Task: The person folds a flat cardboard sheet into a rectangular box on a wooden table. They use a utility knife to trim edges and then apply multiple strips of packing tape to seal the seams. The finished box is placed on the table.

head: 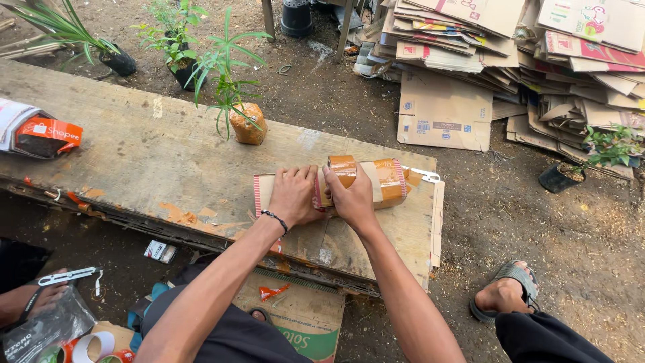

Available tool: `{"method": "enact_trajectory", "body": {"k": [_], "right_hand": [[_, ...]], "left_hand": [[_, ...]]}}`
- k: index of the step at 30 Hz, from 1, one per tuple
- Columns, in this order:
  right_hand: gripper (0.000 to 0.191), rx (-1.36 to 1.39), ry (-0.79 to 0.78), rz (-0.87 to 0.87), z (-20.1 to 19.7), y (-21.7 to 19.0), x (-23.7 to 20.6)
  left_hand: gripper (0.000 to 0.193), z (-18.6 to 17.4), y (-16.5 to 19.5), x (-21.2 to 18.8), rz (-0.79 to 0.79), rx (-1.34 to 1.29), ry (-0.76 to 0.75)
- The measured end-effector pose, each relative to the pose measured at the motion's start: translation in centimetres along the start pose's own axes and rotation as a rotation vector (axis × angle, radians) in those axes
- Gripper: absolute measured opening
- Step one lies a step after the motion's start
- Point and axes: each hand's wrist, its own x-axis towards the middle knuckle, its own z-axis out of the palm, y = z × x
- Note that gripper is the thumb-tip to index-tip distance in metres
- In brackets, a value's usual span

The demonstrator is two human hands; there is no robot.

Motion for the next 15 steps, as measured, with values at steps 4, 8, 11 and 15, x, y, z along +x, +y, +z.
{"method": "enact_trajectory", "body": {"k": [4,8,11,15], "right_hand": [[0.029,0.006,0.015,0.022,0.1,0.3,0.1],[0.028,-0.018,0.019,-0.024,0.1,0.6,-0.3],[0.028,-0.044,0.042,-0.047,0.3,0.8,-0.4],[0.028,-0.006,0.040,-0.022,0.4,1.0,0.0]], "left_hand": [[0.110,0.3,0.0,-0.2,-0.007,-0.008,0.006],[0.108,0.6,0.1,-0.8,0.013,-0.023,0.086],[0.106,1.0,0.1,-1.3,0.025,-0.048,0.114],[0.102,1.5,0.0,-1.4,0.065,-0.006,0.152]]}}
